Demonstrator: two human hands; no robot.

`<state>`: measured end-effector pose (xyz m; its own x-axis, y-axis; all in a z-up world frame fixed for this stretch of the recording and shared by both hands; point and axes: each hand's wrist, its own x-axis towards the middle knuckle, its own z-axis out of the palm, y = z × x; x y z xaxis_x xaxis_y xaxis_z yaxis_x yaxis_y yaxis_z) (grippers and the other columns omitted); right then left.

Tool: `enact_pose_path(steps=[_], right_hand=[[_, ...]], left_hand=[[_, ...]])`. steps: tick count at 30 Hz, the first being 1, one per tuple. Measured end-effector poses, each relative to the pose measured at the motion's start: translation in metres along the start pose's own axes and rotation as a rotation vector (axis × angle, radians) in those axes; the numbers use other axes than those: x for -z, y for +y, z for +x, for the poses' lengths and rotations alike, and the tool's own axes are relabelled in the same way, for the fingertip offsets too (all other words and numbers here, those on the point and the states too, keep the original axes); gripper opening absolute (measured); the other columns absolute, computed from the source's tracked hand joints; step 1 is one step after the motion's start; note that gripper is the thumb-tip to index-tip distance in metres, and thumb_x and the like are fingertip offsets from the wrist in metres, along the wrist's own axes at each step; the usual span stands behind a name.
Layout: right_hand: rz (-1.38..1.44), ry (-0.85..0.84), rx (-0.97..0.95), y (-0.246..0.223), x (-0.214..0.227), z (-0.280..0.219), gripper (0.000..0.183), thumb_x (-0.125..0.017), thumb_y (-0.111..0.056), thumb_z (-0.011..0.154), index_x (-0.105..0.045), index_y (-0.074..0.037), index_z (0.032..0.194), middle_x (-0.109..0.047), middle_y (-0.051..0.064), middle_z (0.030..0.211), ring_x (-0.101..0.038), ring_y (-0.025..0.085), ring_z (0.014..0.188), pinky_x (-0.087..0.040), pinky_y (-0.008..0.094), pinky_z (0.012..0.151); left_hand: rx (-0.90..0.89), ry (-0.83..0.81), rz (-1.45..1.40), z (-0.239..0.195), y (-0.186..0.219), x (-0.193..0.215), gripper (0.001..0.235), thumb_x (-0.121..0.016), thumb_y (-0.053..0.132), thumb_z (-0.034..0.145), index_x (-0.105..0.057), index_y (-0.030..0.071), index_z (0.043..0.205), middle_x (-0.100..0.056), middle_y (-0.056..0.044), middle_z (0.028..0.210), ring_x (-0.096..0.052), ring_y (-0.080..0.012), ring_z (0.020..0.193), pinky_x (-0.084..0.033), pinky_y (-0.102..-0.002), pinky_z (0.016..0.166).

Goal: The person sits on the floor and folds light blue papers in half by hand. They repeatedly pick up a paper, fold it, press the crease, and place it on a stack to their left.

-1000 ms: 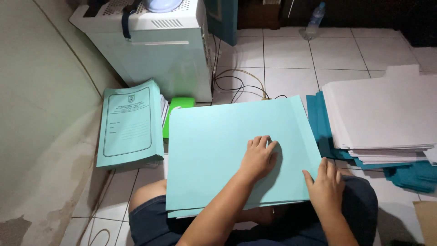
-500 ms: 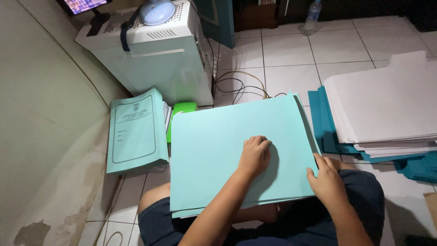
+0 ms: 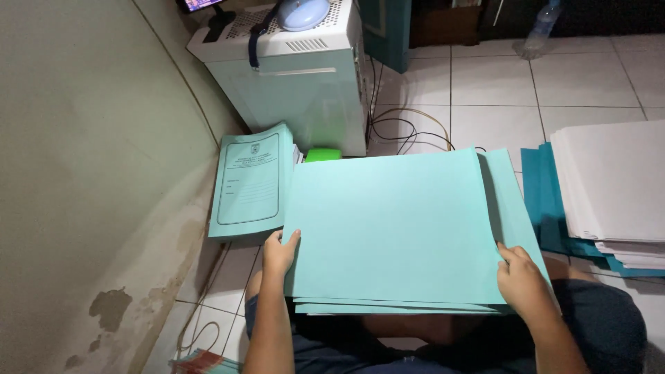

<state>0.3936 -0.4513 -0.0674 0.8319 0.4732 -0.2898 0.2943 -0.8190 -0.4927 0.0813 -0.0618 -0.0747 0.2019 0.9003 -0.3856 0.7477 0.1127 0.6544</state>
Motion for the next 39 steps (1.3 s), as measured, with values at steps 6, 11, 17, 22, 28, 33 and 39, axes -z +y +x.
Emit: enact_pose_path(steps=[6, 11, 17, 22, 28, 33, 39], right_hand=[[0.081, 0.032, 0.023, 0.019, -0.009, 0.007, 0.052, -0.048, -0.017, 0.102, -0.053, -0.01, 0.154, -0.059, 0.007, 0.141, -0.066, 0.033, 0.114, -0.05, 0.043, 0.098], [0.135, 0.008, 0.09, -0.013, -0.02, -0.017, 0.058, -0.049, -0.017, 0.1, -0.046, -0.016, 0.158, -0.058, 0.009, 0.125, -0.064, 0.03, 0.101, -0.048, 0.039, 0.092], [-0.158, 0.048, 0.23, -0.015, -0.055, -0.02, 0.069, -0.046, -0.004, 0.096, -0.038, -0.023, 0.162, -0.051, 0.007, 0.11, -0.057, 0.032, 0.068, -0.046, 0.046, 0.062], [-0.319, -0.002, 0.266, -0.029, -0.056, -0.033, 0.069, -0.051, -0.015, 0.097, -0.029, -0.011, 0.162, -0.05, 0.014, 0.125, -0.06, 0.039, 0.108, -0.053, 0.049, 0.088], [-0.153, -0.177, 0.167, -0.029, -0.022, -0.069, 0.059, -0.028, -0.051, 0.102, -0.042, -0.03, 0.155, -0.045, 0.004, 0.14, -0.044, 0.029, 0.134, -0.055, 0.05, 0.094], [-0.758, 0.272, 0.603, 0.011, -0.059, -0.044, 0.062, -0.04, -0.045, 0.098, -0.031, -0.033, 0.159, -0.027, -0.001, 0.168, -0.038, 0.026, 0.141, -0.04, 0.048, 0.1], [-0.703, 0.036, 0.579, -0.048, -0.048, 0.028, 0.062, -0.018, -0.044, 0.111, -0.015, -0.017, 0.166, -0.019, 0.005, 0.173, -0.018, 0.026, 0.158, -0.011, 0.055, 0.125]], left_hand=[[-0.093, 0.196, -0.021, -0.051, 0.004, 0.04, 0.017, -0.066, 0.032, 0.097, -0.07, 0.016, 0.094, -0.073, 0.001, 0.091, -0.066, -0.0184, 0.084, -0.051, -0.035, 0.078], [-0.007, 0.3, 0.272, -0.027, -0.029, 0.043, 0.02, -0.063, 0.034, 0.098, -0.064, 0.017, 0.109, -0.065, -0.004, 0.117, -0.059, -0.0298, 0.109, -0.047, -0.049, 0.09], [-0.557, 0.415, 0.354, -0.051, 0.033, -0.082, 0.074, -0.064, 0.039, 0.092, -0.036, 0.008, 0.154, -0.04, -0.019, 0.156, -0.033, -0.0406, 0.144, -0.028, -0.064, 0.111], [-1.443, 0.093, 0.183, -0.095, 0.136, -0.176, 0.057, -0.064, 0.042, 0.1, -0.051, 0.014, 0.148, -0.041, -0.025, 0.161, -0.041, -0.0503, 0.145, -0.041, -0.059, 0.108], [-1.409, -0.031, 0.454, -0.048, 0.157, -0.228, 0.052, -0.036, 0.054, 0.105, -0.054, 0.033, 0.149, -0.03, -0.011, 0.169, -0.021, -0.0432, 0.157, -0.026, -0.063, 0.116], [-1.344, -0.056, 0.338, -0.051, 0.162, -0.215, 0.049, -0.053, 0.05, 0.094, -0.067, 0.02, 0.131, -0.041, -0.013, 0.162, -0.029, -0.0435, 0.153, -0.025, -0.067, 0.116], [-1.254, -0.104, 0.611, -0.039, 0.161, -0.23, 0.055, -0.042, 0.053, 0.1, -0.053, 0.035, 0.151, -0.046, -0.002, 0.164, -0.035, -0.0325, 0.156, -0.025, -0.063, 0.124]])
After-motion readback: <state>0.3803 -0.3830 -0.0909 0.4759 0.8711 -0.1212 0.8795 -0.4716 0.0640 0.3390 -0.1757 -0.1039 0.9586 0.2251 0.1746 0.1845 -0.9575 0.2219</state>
